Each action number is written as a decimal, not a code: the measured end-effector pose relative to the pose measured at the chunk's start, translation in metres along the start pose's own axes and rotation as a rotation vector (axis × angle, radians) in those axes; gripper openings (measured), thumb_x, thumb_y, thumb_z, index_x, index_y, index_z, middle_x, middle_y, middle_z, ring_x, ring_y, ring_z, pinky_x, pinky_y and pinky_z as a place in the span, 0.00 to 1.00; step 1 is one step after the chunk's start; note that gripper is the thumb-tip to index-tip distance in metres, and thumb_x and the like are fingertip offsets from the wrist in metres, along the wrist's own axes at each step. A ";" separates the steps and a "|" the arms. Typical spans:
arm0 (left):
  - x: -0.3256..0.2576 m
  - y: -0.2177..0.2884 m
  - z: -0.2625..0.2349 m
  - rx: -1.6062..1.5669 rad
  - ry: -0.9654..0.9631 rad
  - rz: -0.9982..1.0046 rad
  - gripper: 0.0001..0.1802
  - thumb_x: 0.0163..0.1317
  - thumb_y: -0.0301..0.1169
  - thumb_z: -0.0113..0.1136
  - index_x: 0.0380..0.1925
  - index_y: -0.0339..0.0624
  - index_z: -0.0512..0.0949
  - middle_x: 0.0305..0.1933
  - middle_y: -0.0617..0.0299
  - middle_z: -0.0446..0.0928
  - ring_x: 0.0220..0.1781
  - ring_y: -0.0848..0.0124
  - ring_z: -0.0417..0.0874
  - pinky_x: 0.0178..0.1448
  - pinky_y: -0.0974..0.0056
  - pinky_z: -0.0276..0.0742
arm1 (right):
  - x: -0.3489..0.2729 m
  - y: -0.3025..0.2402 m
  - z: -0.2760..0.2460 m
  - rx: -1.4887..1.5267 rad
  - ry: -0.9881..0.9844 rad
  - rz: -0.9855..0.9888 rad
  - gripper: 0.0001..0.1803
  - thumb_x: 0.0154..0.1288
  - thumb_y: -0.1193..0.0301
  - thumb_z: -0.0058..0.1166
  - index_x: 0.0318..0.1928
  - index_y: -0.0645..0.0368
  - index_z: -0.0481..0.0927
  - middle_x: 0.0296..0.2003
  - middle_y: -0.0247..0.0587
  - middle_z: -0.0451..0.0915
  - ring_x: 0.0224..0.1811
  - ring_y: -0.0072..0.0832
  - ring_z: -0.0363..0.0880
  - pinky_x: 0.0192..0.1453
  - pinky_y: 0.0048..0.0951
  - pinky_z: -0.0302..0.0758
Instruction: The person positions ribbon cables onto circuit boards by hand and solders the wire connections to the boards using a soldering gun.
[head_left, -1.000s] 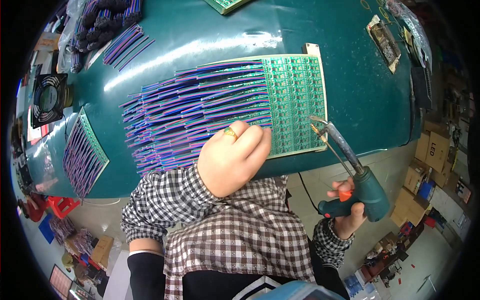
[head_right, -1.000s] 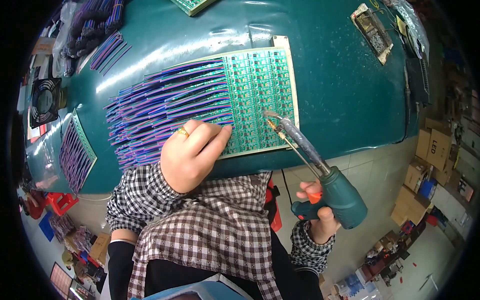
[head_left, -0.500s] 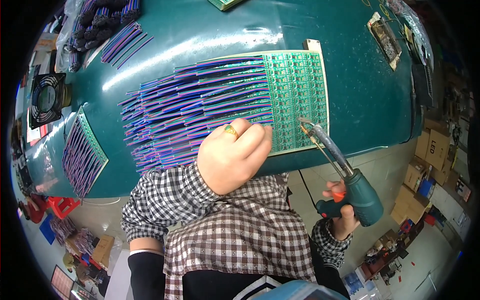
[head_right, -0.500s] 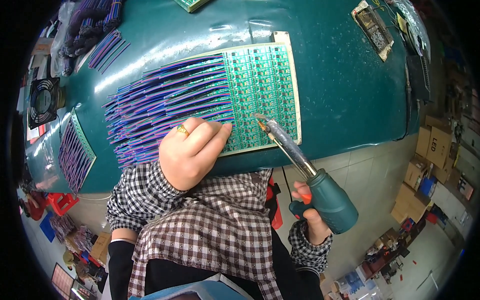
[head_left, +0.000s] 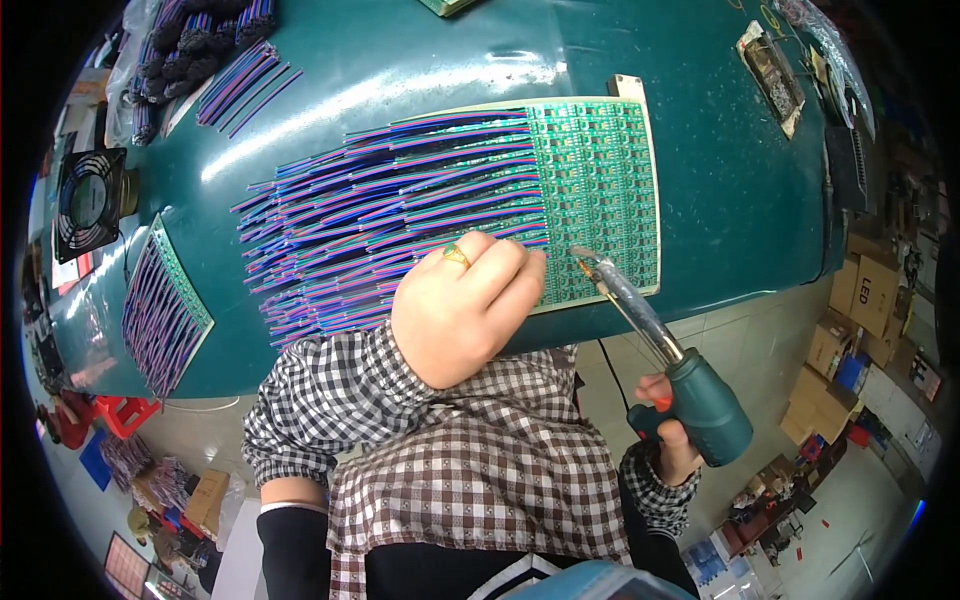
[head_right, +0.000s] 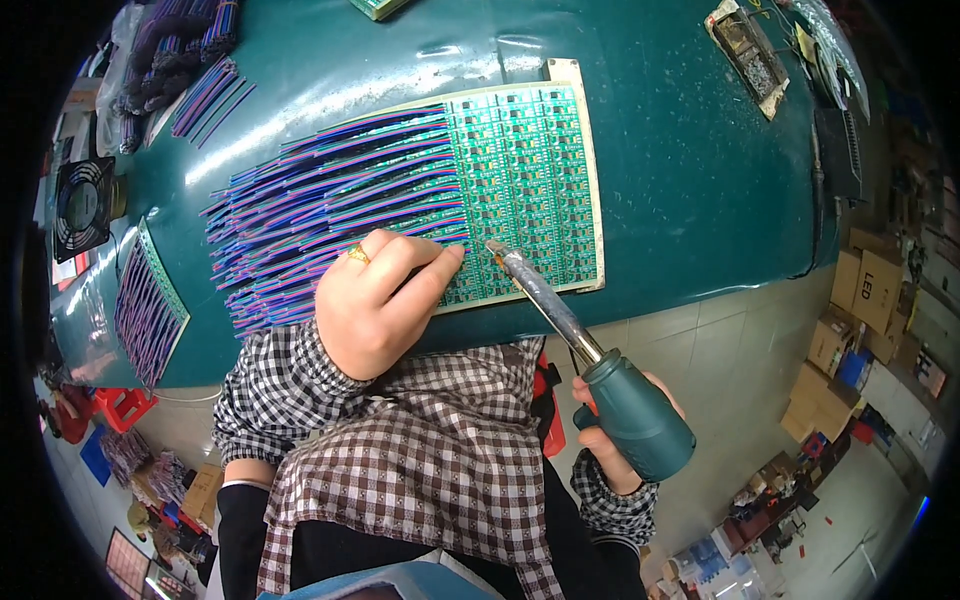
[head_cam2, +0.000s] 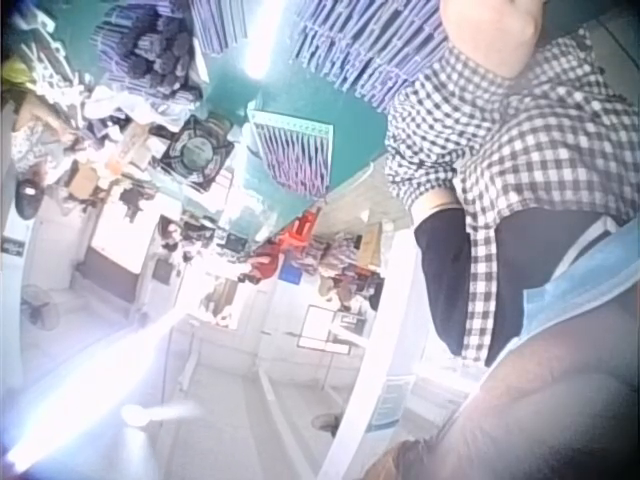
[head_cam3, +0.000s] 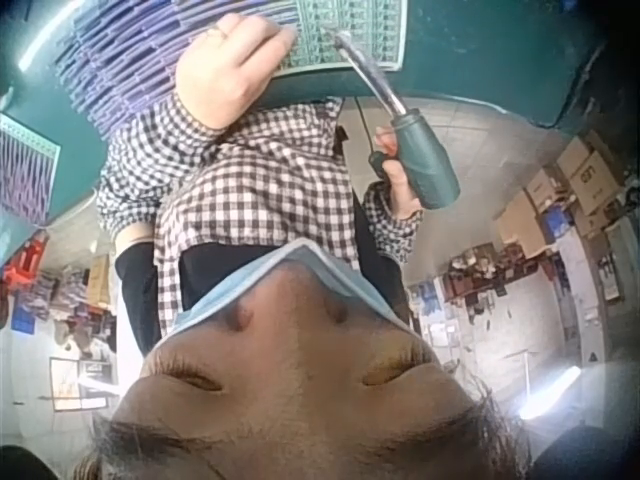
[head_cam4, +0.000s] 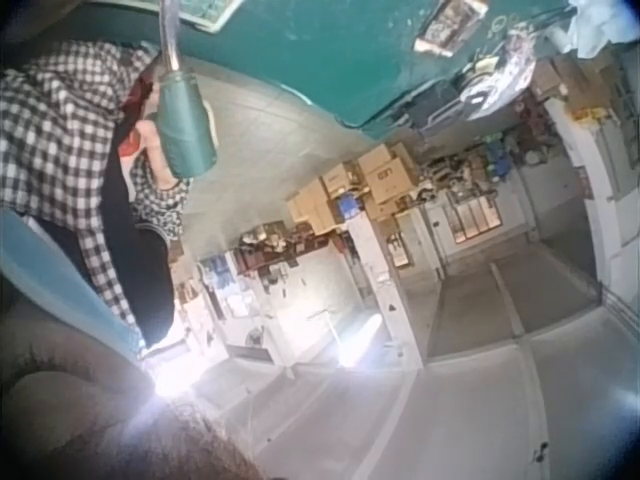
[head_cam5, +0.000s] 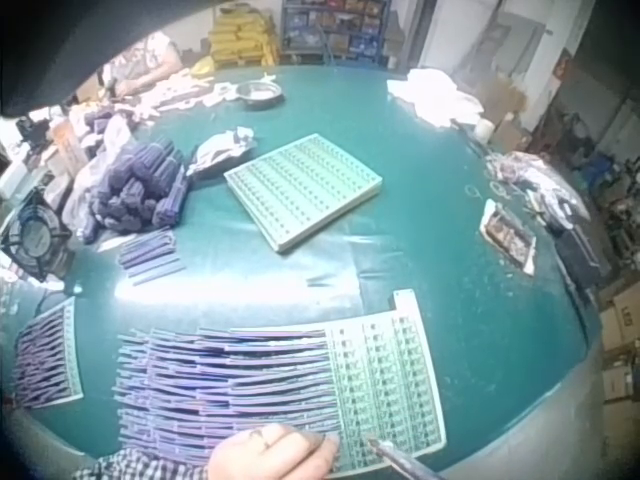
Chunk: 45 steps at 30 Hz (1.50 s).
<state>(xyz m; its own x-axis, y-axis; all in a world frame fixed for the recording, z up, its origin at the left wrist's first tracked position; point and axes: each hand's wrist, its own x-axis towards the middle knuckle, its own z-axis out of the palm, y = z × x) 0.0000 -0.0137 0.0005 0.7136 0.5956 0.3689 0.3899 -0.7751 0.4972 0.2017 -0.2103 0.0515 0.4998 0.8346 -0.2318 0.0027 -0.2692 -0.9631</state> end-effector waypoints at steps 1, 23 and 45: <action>0.000 0.000 0.000 0.000 0.000 0.001 0.19 0.42 0.22 0.64 0.40 0.36 0.83 0.35 0.63 0.77 0.33 0.67 0.78 0.33 0.64 0.76 | -0.001 0.001 0.000 -0.005 0.000 0.007 0.41 0.48 0.57 0.79 0.52 0.74 0.74 0.38 0.50 0.85 0.42 0.38 0.87 0.50 0.39 0.84; 0.001 -0.004 0.003 -0.045 0.006 -0.027 0.16 0.45 0.21 0.67 0.38 0.39 0.83 0.34 0.62 0.77 0.31 0.66 0.78 0.32 0.63 0.75 | 0.001 0.004 0.001 -0.109 0.005 -0.030 0.36 0.44 0.54 0.80 0.44 0.71 0.81 0.33 0.44 0.85 0.37 0.32 0.86 0.43 0.31 0.83; 0.004 -0.004 -0.009 -0.010 0.030 -0.063 0.15 0.45 0.25 0.61 0.36 0.40 0.82 0.32 0.62 0.75 0.29 0.66 0.77 0.28 0.63 0.74 | 0.010 0.000 0.003 -0.020 0.006 -0.090 0.31 0.66 0.50 0.58 0.44 0.75 0.77 0.33 0.51 0.79 0.36 0.41 0.81 0.42 0.44 0.83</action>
<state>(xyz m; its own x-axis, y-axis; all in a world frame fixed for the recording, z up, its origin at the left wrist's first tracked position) -0.0042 -0.0061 0.0072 0.6700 0.6495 0.3594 0.4279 -0.7335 0.5281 0.2042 -0.2005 0.0488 0.5015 0.8531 -0.1436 0.0654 -0.2029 -0.9770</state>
